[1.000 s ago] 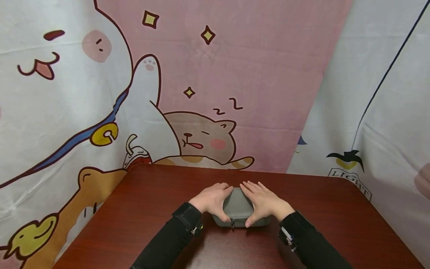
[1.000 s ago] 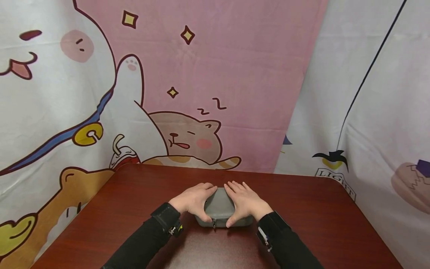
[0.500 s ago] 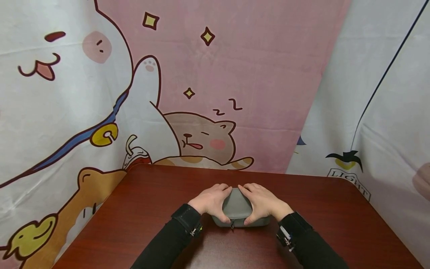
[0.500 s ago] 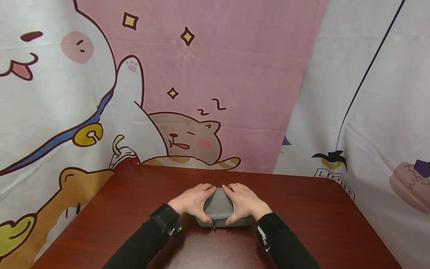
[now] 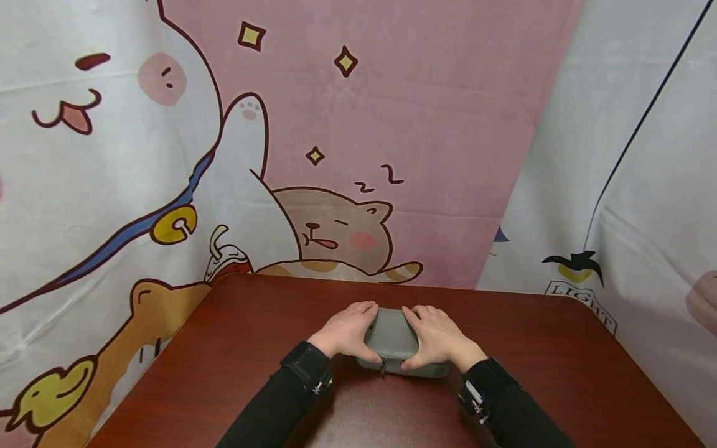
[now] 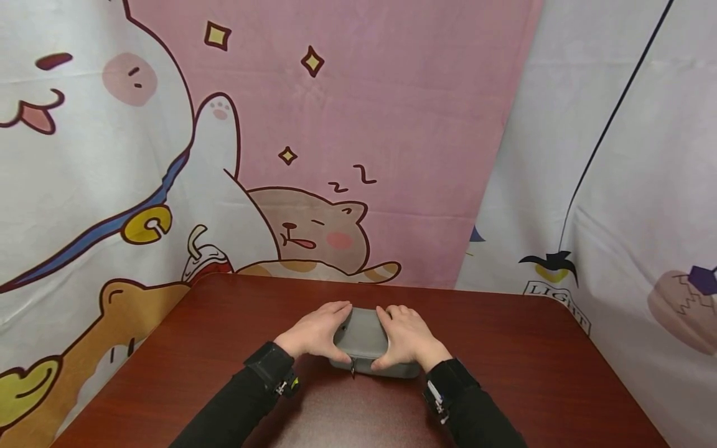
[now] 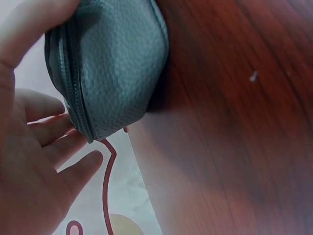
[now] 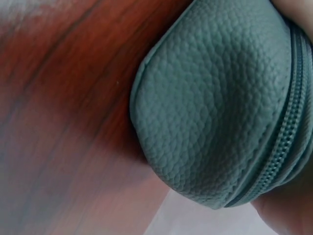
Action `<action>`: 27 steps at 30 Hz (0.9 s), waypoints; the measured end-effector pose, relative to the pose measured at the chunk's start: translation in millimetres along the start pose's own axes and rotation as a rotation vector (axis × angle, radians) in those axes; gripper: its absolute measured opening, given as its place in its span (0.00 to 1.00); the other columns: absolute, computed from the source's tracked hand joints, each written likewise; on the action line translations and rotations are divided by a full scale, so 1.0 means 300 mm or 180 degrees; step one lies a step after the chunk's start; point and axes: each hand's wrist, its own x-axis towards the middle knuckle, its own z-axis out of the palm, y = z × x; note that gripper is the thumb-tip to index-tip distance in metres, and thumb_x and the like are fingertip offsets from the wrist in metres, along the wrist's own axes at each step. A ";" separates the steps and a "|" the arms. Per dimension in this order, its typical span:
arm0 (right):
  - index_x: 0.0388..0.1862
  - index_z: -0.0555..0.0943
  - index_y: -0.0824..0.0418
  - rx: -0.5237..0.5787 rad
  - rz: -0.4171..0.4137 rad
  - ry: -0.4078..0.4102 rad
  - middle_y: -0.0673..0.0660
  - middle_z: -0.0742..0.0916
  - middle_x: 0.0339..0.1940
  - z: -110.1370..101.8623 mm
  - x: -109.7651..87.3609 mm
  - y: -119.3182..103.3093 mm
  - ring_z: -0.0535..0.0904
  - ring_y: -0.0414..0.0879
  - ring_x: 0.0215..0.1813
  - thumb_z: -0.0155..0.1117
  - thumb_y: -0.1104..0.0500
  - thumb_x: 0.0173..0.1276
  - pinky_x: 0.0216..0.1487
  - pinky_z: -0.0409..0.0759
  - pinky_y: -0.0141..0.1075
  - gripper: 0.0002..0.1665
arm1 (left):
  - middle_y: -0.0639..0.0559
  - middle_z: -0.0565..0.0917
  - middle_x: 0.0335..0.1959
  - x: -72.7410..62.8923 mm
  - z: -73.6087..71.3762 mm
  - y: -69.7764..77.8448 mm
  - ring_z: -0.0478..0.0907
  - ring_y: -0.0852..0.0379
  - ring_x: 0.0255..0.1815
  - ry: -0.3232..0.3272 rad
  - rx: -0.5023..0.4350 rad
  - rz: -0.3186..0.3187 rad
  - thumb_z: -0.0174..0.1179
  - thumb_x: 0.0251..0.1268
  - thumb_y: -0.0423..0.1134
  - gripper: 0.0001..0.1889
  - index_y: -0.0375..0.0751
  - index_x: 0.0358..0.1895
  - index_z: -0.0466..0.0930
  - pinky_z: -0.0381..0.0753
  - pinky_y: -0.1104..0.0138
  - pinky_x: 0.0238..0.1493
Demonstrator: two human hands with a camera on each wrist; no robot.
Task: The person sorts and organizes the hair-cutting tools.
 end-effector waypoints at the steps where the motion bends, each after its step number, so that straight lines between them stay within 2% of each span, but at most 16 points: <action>1: 0.74 0.65 0.66 -0.0011 0.0039 0.0012 0.63 0.76 0.59 0.000 0.000 -0.003 0.72 0.58 0.60 0.74 0.25 0.37 0.61 0.69 0.54 0.71 | 0.43 0.65 0.74 -0.002 0.000 -0.001 0.62 0.48 0.73 0.0027 -0.0027 -0.0022 0.75 0.43 0.63 0.58 0.34 0.75 0.60 0.68 0.59 0.66; 10: 0.73 0.66 0.67 -0.0082 0.0348 0.0037 0.65 0.77 0.60 0.001 -0.007 -0.029 0.72 0.60 0.59 0.72 0.23 0.39 0.60 0.70 0.54 0.71 | 0.40 0.70 0.69 -0.023 0.008 -0.011 0.68 0.47 0.67 0.0189 -0.0359 -0.0350 0.75 0.46 0.62 0.56 0.30 0.73 0.61 0.71 0.56 0.63; 19: 0.71 0.67 0.68 -0.0145 0.0531 0.0060 0.64 0.77 0.56 0.004 -0.003 -0.042 0.72 0.60 0.56 0.71 0.21 0.37 0.56 0.71 0.55 0.72 | 0.43 0.78 0.47 -0.042 0.003 -0.003 0.76 0.50 0.45 0.0316 -0.0819 -0.0719 0.78 0.41 0.60 0.51 0.26 0.63 0.70 0.78 0.57 0.46; 24: 0.71 0.67 0.68 -0.0149 0.0606 0.0077 0.65 0.77 0.55 0.010 0.001 -0.044 0.72 0.61 0.55 0.70 0.20 0.38 0.56 0.71 0.56 0.72 | 0.42 0.79 0.42 -0.065 0.001 0.013 0.76 0.50 0.39 0.0409 -0.1144 -0.0888 0.79 0.41 0.57 0.48 0.23 0.59 0.71 0.78 0.56 0.41; 27: 0.71 0.68 0.68 -0.0144 0.0648 0.0080 0.66 0.77 0.56 0.013 0.002 -0.046 0.72 0.62 0.55 0.70 0.20 0.38 0.56 0.71 0.57 0.72 | 0.44 0.79 0.41 -0.075 0.010 0.017 0.76 0.51 0.38 0.0425 -0.1248 -0.0972 0.79 0.41 0.57 0.46 0.25 0.57 0.72 0.77 0.57 0.39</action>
